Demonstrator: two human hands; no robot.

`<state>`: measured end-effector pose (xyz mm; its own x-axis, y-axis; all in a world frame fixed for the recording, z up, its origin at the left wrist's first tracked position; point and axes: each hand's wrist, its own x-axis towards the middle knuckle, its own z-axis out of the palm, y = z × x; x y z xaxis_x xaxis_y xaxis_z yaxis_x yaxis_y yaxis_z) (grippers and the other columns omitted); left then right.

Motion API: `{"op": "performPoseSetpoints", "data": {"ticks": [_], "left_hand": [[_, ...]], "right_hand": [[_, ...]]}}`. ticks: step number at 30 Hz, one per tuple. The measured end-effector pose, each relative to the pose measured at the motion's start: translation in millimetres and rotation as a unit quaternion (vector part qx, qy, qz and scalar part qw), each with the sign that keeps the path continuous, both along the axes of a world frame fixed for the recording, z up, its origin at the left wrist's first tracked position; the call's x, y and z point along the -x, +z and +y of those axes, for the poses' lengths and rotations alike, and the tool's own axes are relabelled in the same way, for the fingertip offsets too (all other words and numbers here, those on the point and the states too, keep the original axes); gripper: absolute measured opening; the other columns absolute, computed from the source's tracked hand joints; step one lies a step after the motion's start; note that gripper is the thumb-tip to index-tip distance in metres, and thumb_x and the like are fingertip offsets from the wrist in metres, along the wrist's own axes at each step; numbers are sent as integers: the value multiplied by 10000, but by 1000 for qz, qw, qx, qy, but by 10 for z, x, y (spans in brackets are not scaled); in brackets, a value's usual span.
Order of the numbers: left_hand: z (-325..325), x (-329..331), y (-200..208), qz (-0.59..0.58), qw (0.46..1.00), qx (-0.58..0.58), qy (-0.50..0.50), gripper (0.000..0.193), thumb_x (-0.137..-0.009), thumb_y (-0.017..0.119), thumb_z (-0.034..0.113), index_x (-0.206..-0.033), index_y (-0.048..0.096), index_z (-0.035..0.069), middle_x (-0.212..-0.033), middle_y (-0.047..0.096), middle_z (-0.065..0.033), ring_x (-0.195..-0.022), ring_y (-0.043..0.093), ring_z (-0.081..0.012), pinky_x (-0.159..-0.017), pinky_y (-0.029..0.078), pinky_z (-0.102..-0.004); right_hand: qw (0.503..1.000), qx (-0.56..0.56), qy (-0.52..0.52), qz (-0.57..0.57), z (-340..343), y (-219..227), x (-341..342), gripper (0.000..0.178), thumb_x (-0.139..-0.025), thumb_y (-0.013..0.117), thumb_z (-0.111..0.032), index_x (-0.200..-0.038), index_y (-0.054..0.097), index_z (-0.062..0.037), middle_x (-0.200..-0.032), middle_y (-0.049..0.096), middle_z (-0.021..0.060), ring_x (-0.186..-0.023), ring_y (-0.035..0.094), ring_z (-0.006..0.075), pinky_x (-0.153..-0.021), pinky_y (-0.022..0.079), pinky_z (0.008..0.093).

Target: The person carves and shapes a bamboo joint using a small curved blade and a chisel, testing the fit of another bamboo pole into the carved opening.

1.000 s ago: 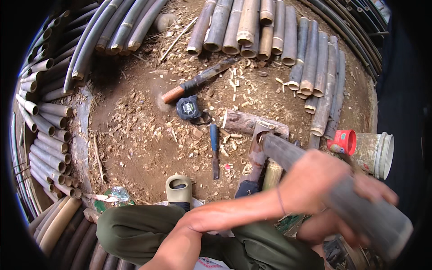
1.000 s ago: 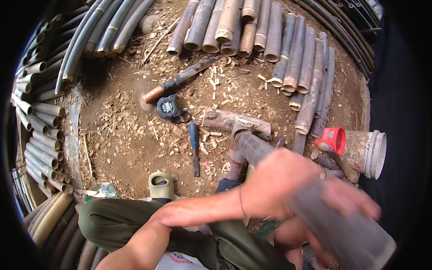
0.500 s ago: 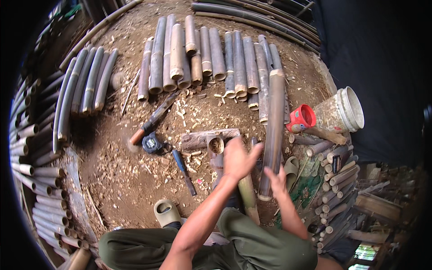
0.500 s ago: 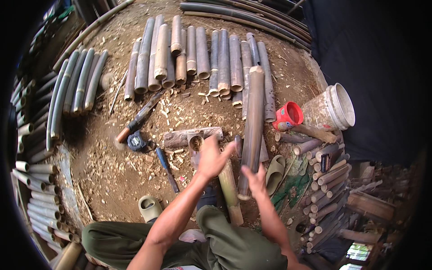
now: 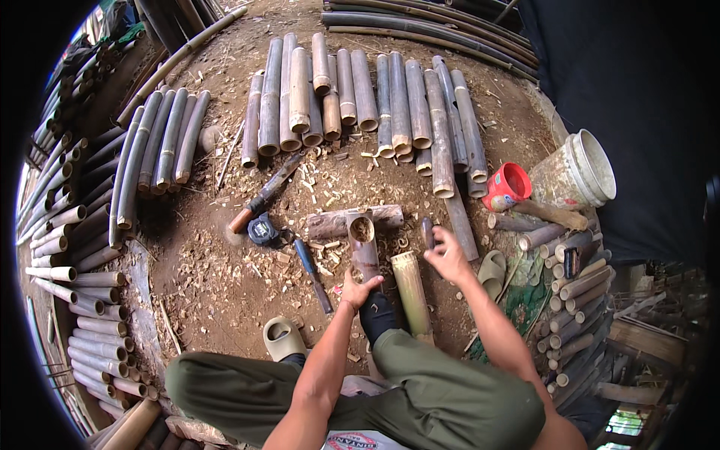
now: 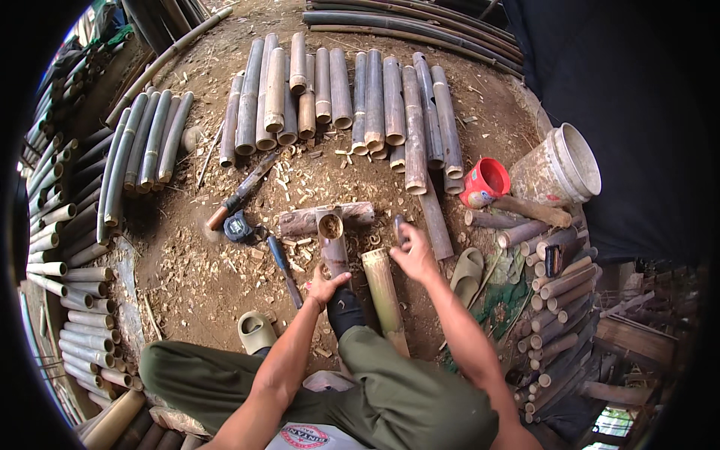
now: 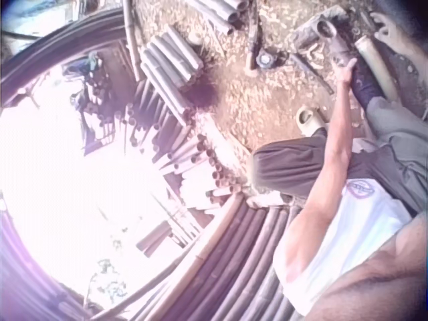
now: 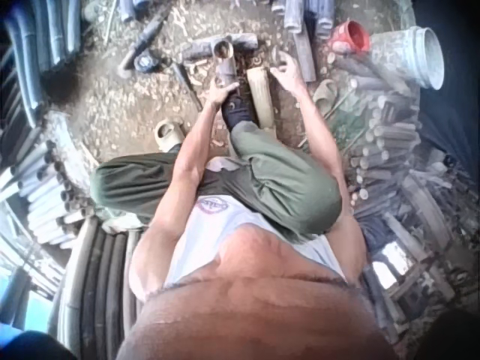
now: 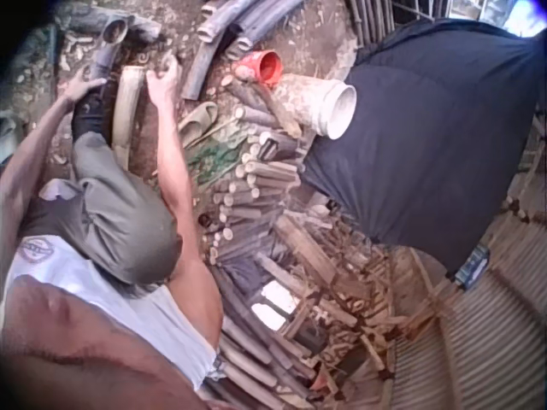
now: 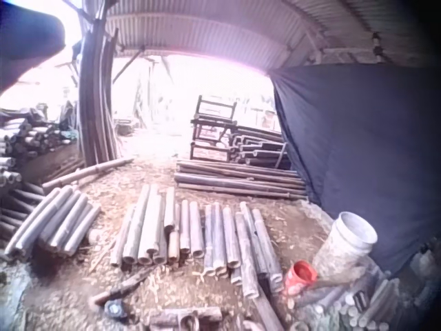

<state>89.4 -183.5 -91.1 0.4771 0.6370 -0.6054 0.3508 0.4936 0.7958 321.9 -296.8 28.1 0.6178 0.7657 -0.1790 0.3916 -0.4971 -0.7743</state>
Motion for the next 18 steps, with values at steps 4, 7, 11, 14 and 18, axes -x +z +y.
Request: {"op": "performPoseSetpoints", "data": {"ticks": [4,7,11,14,18], "left_hand": [[145,-192,20,12,995,-99,1,1180,-605,921,424,-1499,274,6,-1386,524,-251,-1270,524,-335,-1054,426,-404],[411,-429,447,104,959,-239,-114,1152,-611,851,499,-1532,271,121,-1305,574,-282,-1203,569,-410,-1013,460,-447],[269,-1162,1691,226,806,-390,-384,1147,-598,857,513,-1544,249,286,-1330,548,-208,-1254,524,-388,-978,468,-500],[-148,-1721,2470,191,633,-554,-505,1190,-576,884,526,-1546,235,297,-1285,573,-160,-1264,504,-354,-1003,401,-507],[-572,-2340,3005,-44,535,-728,-426,1072,-708,807,369,-1562,198,146,-1317,540,-181,-1269,492,-336,-1091,311,-536]], "right_hand": [[986,101,45,124,-388,152,447,817,-803,779,-291,-1458,381,-12,-1293,569,244,-1007,664,268,-860,543,384],[973,210,15,97,-503,209,326,893,-847,732,-460,-1511,301,-46,-1342,544,236,-1131,608,301,-974,483,432],[819,-169,-140,530,-642,243,45,864,-821,716,-596,-1415,376,-69,-1165,561,100,-1172,564,306,-954,484,490],[699,-386,-66,599,-663,218,-137,743,-882,559,-674,-1415,445,-169,-1292,573,69,-1175,588,267,-904,532,495],[650,-540,-233,482,-892,696,-435,699,-936,520,-608,-1426,445,-115,-1326,594,85,-1146,613,233,-818,586,400]]}}
